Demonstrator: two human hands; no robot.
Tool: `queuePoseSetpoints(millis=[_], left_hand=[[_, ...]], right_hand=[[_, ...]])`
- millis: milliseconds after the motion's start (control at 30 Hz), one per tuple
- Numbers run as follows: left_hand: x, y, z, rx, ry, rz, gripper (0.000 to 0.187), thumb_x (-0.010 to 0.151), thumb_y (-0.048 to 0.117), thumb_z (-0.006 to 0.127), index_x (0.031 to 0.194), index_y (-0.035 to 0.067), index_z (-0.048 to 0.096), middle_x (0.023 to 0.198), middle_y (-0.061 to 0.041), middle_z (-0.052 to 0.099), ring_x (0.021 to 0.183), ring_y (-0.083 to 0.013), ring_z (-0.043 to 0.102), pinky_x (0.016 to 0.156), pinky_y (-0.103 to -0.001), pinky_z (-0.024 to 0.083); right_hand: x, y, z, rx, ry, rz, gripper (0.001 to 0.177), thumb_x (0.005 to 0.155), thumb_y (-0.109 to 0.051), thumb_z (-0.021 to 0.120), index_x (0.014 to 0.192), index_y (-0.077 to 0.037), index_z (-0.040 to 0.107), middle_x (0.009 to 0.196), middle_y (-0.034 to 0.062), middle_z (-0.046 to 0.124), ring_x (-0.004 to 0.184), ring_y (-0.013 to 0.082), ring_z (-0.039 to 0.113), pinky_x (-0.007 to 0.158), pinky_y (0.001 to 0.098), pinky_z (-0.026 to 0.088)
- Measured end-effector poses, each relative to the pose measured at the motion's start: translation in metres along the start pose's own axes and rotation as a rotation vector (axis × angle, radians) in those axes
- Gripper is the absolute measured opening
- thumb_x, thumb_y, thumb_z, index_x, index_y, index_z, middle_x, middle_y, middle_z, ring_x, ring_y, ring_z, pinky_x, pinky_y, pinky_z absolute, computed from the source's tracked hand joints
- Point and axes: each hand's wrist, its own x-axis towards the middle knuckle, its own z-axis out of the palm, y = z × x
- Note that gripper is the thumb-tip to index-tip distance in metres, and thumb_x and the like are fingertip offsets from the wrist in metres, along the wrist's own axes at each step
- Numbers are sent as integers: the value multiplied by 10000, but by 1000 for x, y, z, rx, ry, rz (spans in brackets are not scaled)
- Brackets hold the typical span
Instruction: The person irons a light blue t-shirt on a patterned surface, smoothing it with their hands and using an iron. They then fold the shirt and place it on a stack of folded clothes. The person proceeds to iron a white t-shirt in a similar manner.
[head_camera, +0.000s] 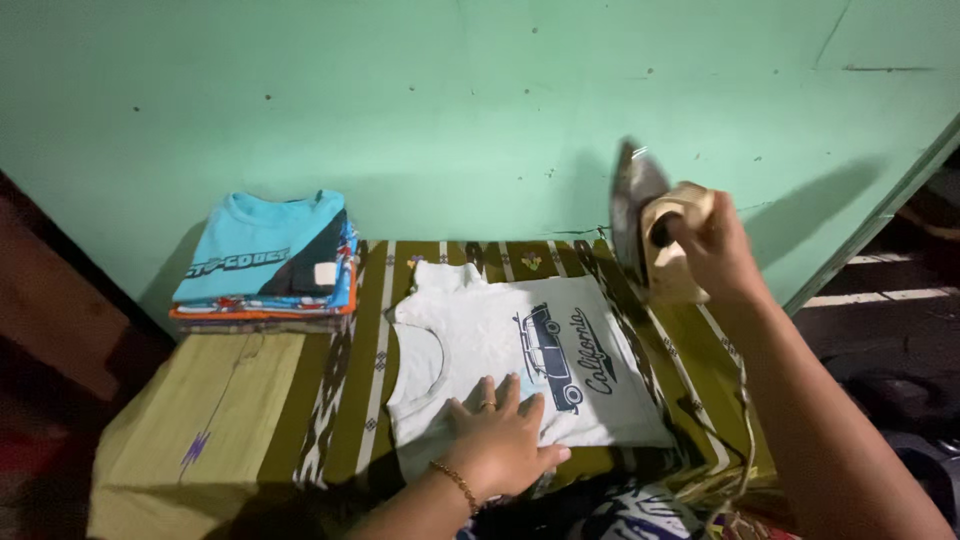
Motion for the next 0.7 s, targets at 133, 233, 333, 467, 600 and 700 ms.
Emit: queuePoseSetpoints(millis=[133, 233, 333, 467, 600, 700], left_hand=[[-11, 11, 12, 32, 83, -53, 892, 961, 602, 572, 1605, 79, 244, 1697, -237, 55, 1538, -528, 46, 1096, -841, 151], [-18, 11, 26, 38, 174, -50, 844, 938, 533, 663, 1556, 60, 337, 1666, -226, 153, 1520, -532, 110, 1083, -839, 182], [-27, 6, 44, 0, 265, -17, 762, 902, 456, 714, 1511, 102, 423, 1618, -201, 250, 1501, -530, 153, 1093, -835, 168], [-22, 0, 54, 0, 258, 33, 609, 902, 319, 720, 1447, 137, 519, 1592, -217, 274, 1480, -581, 124, 1070, -866, 118], [-8, -2, 61, 5, 231, 52, 434, 948, 244, 644, 1368, 139, 609, 1582, -220, 288, 1471, -629, 99, 1040, -916, 79], [2, -6, 58, -3, 94, 62, 368, 992, 251, 595, 1317, 99, 673, 1621, -221, 254, 1498, -626, 72, 1053, -930, 50]], right_hand=[[-43, -111, 18, -490, -288, 237, 476, 944, -342, 712, 1324, -101, 555, 1073, 147, 715, 834, 258, 719, 669, 382, 609], [-81, -150, 43, -726, -514, 97, 556, 856, -461, 758, 1273, -129, 599, 989, 112, 747, 783, 247, 749, 620, 371, 611], [-103, -156, 68, -781, -609, -126, 701, 721, -604, 797, 1236, -168, 609, 925, 103, 753, 790, 259, 746, 656, 405, 589], [-107, -153, 93, -857, -647, -209, 720, 678, -673, 809, 1160, -161, 655, 878, 129, 760, 822, 303, 732, 737, 452, 559], [-96, -149, 117, -834, -603, -238, 747, 677, -648, 809, 1190, -134, 631, 894, 139, 759, 817, 318, 741, 709, 459, 570], [-77, -147, 143, -847, -603, -221, 796, 672, -639, 800, 1262, -144, 600, 907, 148, 752, 810, 325, 750, 701, 453, 587]])
